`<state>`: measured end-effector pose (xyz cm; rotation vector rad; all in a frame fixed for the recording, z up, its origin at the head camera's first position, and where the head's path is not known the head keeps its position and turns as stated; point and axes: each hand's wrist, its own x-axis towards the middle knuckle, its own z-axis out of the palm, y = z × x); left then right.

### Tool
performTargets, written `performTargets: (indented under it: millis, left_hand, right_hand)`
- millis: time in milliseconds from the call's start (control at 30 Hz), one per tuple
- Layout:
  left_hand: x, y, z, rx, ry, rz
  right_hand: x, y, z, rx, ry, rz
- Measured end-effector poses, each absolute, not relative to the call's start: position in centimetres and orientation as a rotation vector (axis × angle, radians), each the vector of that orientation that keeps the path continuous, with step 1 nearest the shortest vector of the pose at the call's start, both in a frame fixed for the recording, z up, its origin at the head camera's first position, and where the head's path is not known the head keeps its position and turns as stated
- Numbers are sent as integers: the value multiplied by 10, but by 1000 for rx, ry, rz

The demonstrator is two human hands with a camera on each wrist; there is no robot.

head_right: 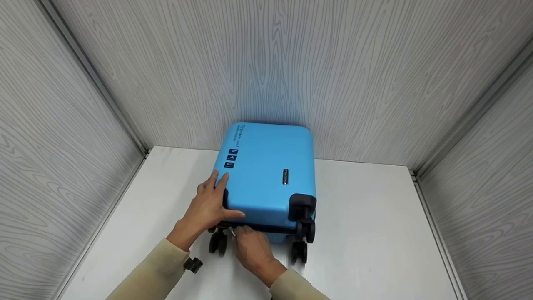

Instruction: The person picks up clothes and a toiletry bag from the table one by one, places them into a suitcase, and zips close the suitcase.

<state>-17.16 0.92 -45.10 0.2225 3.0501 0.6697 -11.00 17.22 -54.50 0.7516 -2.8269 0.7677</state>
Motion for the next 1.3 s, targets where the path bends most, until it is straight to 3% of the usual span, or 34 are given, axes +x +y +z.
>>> performTargets:
  millis: [333, 667, 1000, 1300]
  left_hand:
    - [-169, 2, -453, 232, 2976, 799]
    - [-147, -6, -459, 286, 3040, 865]
    - [-118, 5, -458, 553, 3381, 926]
    - [-90, 36, -462, 879, 3317, 1147]
  right_hand:
    - [-108, 191, -538, 706, -2703, 756]
    - [-116, 222, -499, 702, -2464, 623]
    - [-140, 252, -466, 679, -2236, 496]
    - [-153, 266, -460, 565, -2640, 453]
